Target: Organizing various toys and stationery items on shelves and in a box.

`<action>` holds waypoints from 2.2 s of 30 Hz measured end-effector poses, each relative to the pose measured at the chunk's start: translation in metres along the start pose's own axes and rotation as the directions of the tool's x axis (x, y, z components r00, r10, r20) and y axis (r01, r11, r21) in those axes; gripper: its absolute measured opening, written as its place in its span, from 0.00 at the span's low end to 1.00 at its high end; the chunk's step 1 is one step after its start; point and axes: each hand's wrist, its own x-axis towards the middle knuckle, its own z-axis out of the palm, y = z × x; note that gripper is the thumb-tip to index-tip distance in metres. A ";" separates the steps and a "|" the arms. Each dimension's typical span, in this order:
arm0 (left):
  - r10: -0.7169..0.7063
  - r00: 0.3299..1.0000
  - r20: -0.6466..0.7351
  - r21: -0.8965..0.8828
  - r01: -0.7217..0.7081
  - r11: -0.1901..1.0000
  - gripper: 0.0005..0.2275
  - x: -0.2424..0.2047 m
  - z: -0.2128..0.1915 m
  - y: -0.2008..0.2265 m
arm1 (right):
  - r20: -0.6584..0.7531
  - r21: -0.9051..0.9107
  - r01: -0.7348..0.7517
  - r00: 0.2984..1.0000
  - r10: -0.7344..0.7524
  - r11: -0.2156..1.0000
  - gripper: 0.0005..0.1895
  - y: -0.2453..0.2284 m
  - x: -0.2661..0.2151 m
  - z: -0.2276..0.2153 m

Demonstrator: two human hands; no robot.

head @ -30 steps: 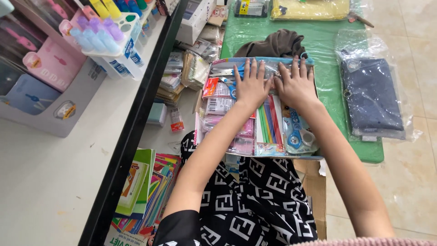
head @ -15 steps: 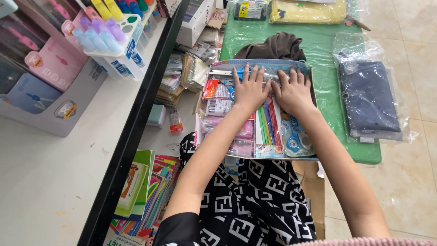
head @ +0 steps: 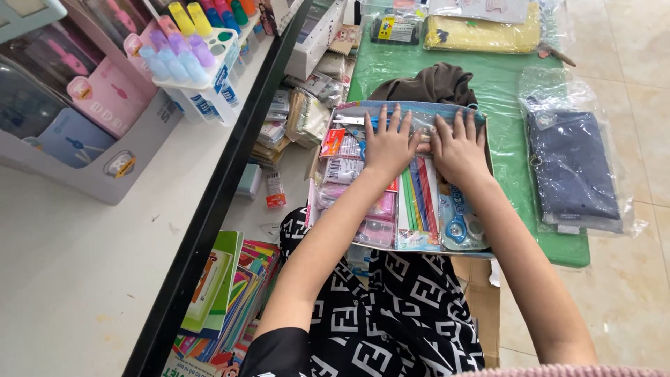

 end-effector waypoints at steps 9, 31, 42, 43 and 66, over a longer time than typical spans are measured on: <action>0.060 0.985 -0.165 -0.047 -0.068 0.997 0.25 -0.003 -0.003 0.000 | 0.005 -0.002 -0.027 1.000 0.027 1.000 0.29 -0.010 0.000 -0.009; 0.283 0.913 -0.294 0.077 -0.272 0.959 0.19 0.000 -0.006 0.001 | 0.050 -0.019 -0.029 0.998 0.030 0.999 0.27 -0.017 0.001 -0.017; -0.043 0.994 -0.099 -0.131 0.029 0.991 0.20 0.093 0.034 -0.025 | -0.205 0.044 -0.154 0.966 0.160 0.987 0.35 0.032 0.074 -0.027; -0.040 0.994 -0.100 -0.134 0.026 0.991 0.20 0.104 0.038 -0.027 | -0.207 0.040 -0.157 0.965 0.162 0.987 0.35 0.045 0.084 -0.019; -0.247 0.969 0.007 -0.990 0.041 0.133 0.25 0.176 0.024 -0.024 | 0.053 0.997 -0.035 0.950 0.309 -0.063 0.18 0.050 0.146 -0.052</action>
